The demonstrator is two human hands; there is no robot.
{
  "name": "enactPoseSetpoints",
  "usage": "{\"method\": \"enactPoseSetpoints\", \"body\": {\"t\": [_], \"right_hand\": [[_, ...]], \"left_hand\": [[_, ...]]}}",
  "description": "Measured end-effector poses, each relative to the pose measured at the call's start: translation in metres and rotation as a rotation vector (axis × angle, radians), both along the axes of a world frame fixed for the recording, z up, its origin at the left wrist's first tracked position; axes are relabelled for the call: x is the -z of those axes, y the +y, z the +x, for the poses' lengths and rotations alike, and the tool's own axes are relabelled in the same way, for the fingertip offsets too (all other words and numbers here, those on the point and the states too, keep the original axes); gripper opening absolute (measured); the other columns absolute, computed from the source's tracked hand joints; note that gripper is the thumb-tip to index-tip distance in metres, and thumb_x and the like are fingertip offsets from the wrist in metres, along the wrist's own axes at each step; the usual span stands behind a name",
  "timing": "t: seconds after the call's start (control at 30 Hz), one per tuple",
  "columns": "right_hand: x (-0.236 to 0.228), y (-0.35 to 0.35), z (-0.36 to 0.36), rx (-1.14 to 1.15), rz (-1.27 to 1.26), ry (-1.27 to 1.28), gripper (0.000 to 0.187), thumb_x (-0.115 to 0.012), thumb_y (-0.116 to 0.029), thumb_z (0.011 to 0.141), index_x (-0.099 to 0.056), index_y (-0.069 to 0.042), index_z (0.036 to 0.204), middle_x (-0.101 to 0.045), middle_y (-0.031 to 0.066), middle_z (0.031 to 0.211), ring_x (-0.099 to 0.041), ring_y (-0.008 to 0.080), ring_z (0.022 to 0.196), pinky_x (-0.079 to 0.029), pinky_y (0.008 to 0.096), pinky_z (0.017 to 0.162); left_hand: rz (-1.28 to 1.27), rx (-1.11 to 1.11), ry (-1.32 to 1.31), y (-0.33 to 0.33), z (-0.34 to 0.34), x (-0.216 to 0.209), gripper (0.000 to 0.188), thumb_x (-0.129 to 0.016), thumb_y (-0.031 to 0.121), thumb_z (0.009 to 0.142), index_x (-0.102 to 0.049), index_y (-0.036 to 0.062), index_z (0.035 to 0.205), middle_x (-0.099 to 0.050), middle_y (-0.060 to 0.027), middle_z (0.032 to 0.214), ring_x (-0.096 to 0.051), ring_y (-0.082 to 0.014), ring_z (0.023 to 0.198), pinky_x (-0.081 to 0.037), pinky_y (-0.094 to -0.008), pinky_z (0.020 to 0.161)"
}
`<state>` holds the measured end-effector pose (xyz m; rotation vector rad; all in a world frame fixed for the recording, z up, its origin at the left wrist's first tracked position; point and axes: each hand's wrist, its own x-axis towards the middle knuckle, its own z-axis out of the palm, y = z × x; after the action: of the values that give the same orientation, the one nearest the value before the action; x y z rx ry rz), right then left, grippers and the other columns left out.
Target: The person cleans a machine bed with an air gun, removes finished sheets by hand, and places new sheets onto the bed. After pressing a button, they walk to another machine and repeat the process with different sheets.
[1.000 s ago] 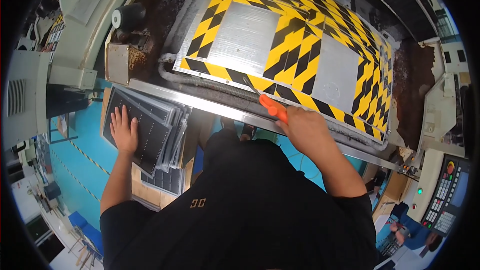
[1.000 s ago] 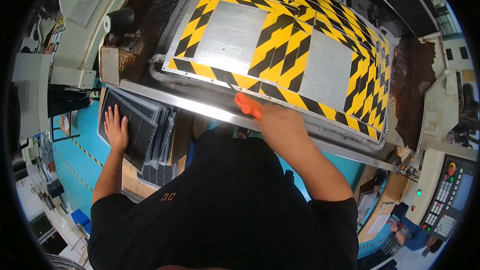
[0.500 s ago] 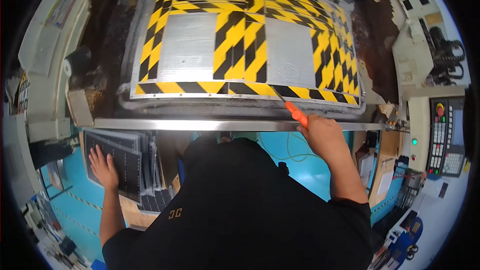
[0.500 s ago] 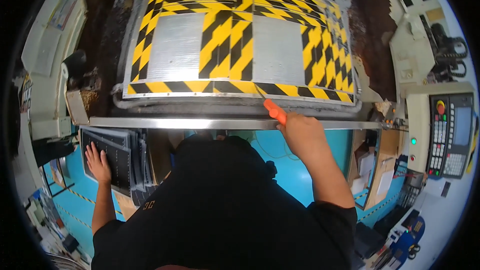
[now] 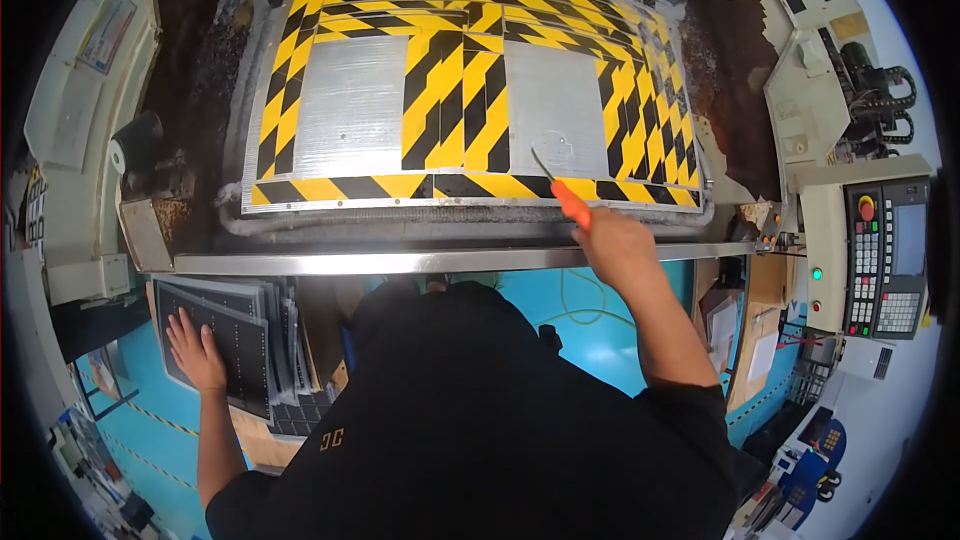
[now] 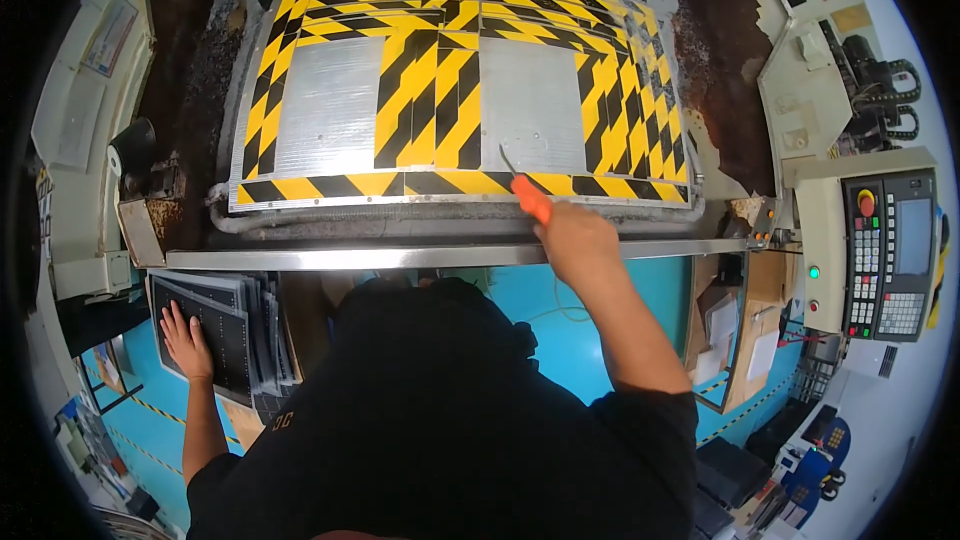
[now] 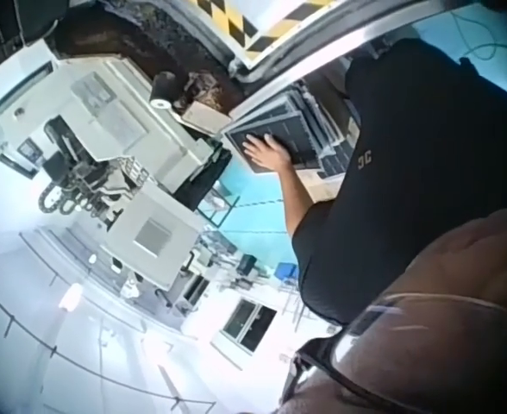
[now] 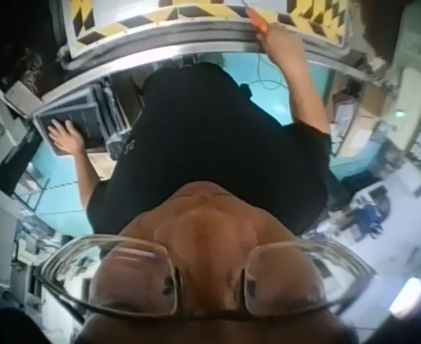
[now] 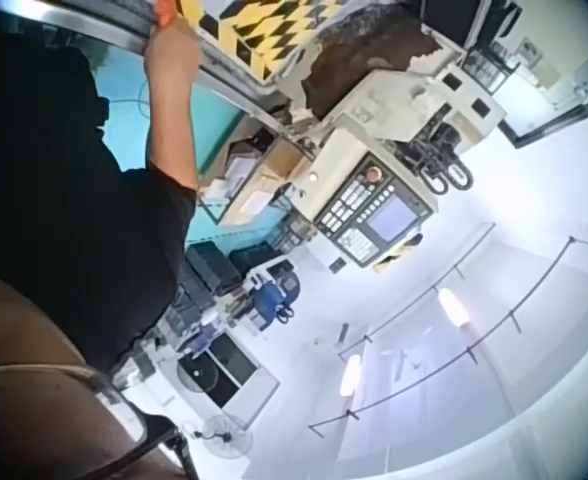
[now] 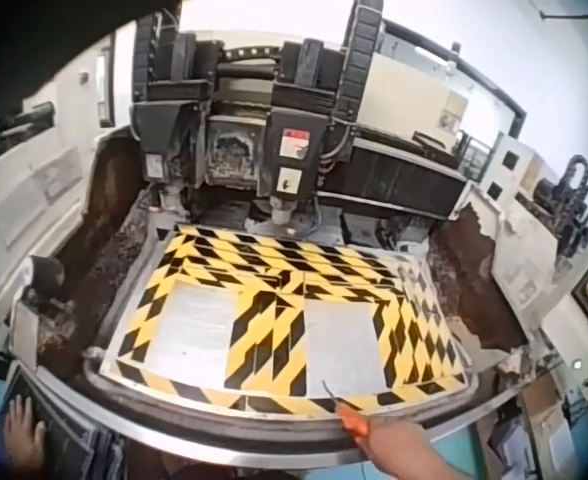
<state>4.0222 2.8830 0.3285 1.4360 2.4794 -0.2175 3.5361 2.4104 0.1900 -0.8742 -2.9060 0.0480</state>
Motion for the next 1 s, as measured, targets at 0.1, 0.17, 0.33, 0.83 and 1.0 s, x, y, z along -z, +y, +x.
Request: {"method": "enactPoseSetpoints", "body": {"t": [0.1,0.17,0.33,0.83,1.0], "right_hand": [[0.018,0.033,-0.021,0.057,0.024,0.057,0.038,-0.063,-0.035,0.092,-0.057,0.002,0.097,-0.067,0.0235,0.091,-0.066,0.0431,0.087,-0.052,0.0505,0.077],[0.022,0.054,-0.033,0.098,0.066,0.116,0.038,-0.063,-0.036,0.092,-0.057,0.002,0.097,-0.067,0.0239,0.091,-0.066,0.0435,0.087,-0.052,0.0507,0.076],[0.014,0.071,-0.046,0.133,0.073,0.112,0.039,-0.06,-0.038,0.094,-0.058,0.001,0.097,-0.067,0.0245,0.089,-0.065,0.0439,0.086,-0.051,0.051,0.075],[-0.023,-0.018,0.018,-0.025,-0.024,-0.009,0.033,-0.068,-0.035,0.088,-0.063,-0.001,0.089,-0.069,0.02,0.081,-0.067,0.0383,0.079,-0.052,0.0473,0.072],[-0.032,-0.025,0.035,-0.001,-0.028,-0.049,0.033,-0.069,-0.034,0.087,-0.063,-0.002,0.088,-0.069,0.0196,0.082,-0.068,0.0371,0.078,-0.053,0.0456,0.071]], "left_hand": [[-0.002,-0.004,-0.002,-0.001,0.0,0.0,0.06,-0.036,0.048,0.101,-0.028,0.0208,0.155,-0.023,-0.0113,0.161,-0.017,-0.0349,0.149,-0.015,-0.0549,0.117],[-0.007,-0.016,-0.008,0.0,0.001,-0.002,0.06,-0.036,0.048,0.101,-0.028,0.0209,0.155,-0.023,-0.0113,0.161,-0.017,-0.0347,0.149,-0.015,-0.0547,0.117],[0.009,-0.025,-0.037,0.003,0.004,-0.008,0.06,-0.036,0.047,0.101,-0.028,0.0214,0.155,-0.023,-0.0112,0.161,-0.017,-0.0344,0.149,-0.014,-0.0539,0.117],[0.0,0.0,0.014,-0.002,-0.002,0.003,0.058,-0.033,0.048,0.102,-0.028,0.0229,0.155,-0.022,-0.0072,0.162,-0.017,-0.0318,0.15,-0.014,-0.0516,0.118],[-0.009,-0.005,-0.005,-0.002,-0.004,0.003,0.059,-0.035,0.047,0.102,-0.028,0.0221,0.155,-0.023,-0.0091,0.162,-0.017,-0.0336,0.149,-0.015,-0.0531,0.117]]}}
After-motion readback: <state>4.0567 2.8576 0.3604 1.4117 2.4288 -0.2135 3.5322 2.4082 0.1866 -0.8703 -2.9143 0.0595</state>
